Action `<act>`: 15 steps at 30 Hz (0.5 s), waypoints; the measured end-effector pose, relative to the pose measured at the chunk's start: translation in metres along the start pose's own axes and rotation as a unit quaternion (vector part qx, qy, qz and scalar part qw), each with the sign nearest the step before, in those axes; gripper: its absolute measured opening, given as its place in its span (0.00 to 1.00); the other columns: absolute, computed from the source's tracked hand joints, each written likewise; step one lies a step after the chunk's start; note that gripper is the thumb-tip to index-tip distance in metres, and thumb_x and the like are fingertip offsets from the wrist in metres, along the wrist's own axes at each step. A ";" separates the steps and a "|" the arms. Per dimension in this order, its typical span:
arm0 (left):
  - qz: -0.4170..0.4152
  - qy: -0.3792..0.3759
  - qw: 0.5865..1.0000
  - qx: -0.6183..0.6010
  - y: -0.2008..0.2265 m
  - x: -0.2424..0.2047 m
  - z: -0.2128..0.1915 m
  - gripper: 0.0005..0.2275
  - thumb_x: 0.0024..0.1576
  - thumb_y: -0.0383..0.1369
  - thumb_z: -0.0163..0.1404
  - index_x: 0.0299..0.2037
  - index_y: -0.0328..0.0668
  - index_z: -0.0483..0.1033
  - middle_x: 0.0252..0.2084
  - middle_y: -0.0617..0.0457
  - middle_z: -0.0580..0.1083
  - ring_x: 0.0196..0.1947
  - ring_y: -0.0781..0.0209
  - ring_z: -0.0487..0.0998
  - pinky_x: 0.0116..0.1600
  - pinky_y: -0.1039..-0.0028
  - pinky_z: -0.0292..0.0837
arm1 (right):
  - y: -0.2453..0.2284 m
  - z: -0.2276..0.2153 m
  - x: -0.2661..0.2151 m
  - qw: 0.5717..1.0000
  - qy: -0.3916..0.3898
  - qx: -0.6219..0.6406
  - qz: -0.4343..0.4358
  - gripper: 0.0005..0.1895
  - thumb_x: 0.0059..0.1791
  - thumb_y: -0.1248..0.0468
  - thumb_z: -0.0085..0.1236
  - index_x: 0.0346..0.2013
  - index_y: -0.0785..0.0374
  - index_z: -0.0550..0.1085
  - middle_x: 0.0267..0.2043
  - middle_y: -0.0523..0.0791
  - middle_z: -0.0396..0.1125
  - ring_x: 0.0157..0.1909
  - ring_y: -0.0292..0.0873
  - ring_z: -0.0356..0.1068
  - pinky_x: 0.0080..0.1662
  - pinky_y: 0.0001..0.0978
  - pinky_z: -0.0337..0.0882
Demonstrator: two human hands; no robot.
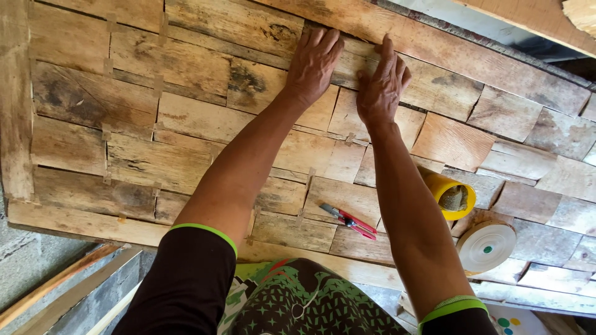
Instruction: Applying thin strips of wood to a wooden surface to fill gaps using a utility knife and adhesive.
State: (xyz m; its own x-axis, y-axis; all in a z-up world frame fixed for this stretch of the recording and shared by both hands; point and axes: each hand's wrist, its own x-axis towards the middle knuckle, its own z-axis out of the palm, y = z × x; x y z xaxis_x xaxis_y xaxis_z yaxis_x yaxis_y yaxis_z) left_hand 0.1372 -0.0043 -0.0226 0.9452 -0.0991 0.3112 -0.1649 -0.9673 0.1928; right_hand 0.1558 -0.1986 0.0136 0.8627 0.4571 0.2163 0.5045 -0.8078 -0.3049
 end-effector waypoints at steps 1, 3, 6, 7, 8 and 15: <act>0.002 0.001 1.000 -0.001 0.001 -0.001 -0.005 0.20 0.52 0.21 0.54 0.57 0.39 0.75 0.58 0.49 0.70 0.56 0.52 0.67 0.63 0.61 0.65 | 0.001 0.001 -0.001 1.000 0.001 -0.001 0.001 0.49 0.52 0.71 0.64 0.78 0.60 0.43 0.66 0.47 0.65 0.68 0.52 0.60 0.68 0.53 0.52; 0.001 -0.032 0.999 -0.014 0.003 -0.005 -0.015 0.21 0.55 0.21 0.53 0.61 0.36 0.73 0.60 0.48 0.69 0.58 0.52 0.67 0.66 0.61 0.65 | 0.002 0.003 -0.005 0.996 0.074 -0.017 0.054 0.54 0.48 0.65 0.70 0.77 0.61 0.42 0.65 0.46 0.67 0.65 0.49 0.62 0.67 0.55 0.50; 0.004 -0.027 0.999 -0.045 0.006 -0.007 -0.035 0.21 0.56 0.22 0.53 0.62 0.34 0.72 0.62 0.45 0.68 0.61 0.49 0.66 0.67 0.60 0.64 | -0.001 -0.007 -0.016 0.980 0.111 -0.030 0.163 0.54 0.47 0.65 0.71 0.77 0.59 0.43 0.64 0.43 0.68 0.64 0.47 0.63 0.66 0.50 0.51; 0.006 -0.028 0.998 -0.047 0.006 -0.013 -0.029 0.21 0.56 0.22 0.53 0.62 0.34 0.72 0.62 0.45 0.68 0.61 0.49 0.66 0.67 0.60 0.64 | -0.004 -0.010 -0.018 0.979 0.111 -0.032 0.166 0.54 0.47 0.65 0.71 0.77 0.59 0.43 0.64 0.43 0.68 0.64 0.47 0.63 0.66 0.50 0.51; 0.008 -0.024 0.998 -0.050 0.006 -0.019 -0.023 0.21 0.57 0.23 0.53 0.63 0.33 0.71 0.65 0.44 0.67 0.64 0.47 0.65 0.69 0.59 0.62 | -0.006 -0.014 -0.020 0.978 0.102 -0.008 0.182 0.53 0.49 0.65 0.71 0.77 0.59 0.43 0.63 0.42 0.68 0.63 0.46 0.63 0.65 0.50 0.50; -0.008 -0.046 0.991 -0.124 0.011 -0.029 -0.029 0.22 0.68 0.31 0.50 0.70 0.31 0.66 0.76 0.40 0.57 0.77 0.42 0.54 0.78 0.54 0.48 | -0.012 -0.021 -0.024 0.983 0.091 0.032 0.159 0.52 0.48 0.67 0.70 0.76 0.61 0.45 0.63 0.41 0.69 0.63 0.45 0.63 0.65 0.51 0.47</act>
State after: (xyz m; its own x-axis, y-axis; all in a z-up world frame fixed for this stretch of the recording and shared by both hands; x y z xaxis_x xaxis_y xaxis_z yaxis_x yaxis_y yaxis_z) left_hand 0.0997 -0.0055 -0.0027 0.9681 -0.1165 0.2219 -0.2033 -0.8830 0.4231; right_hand 0.1281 -0.2074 0.0316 0.9595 0.1061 0.2609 0.2160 -0.8717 -0.4399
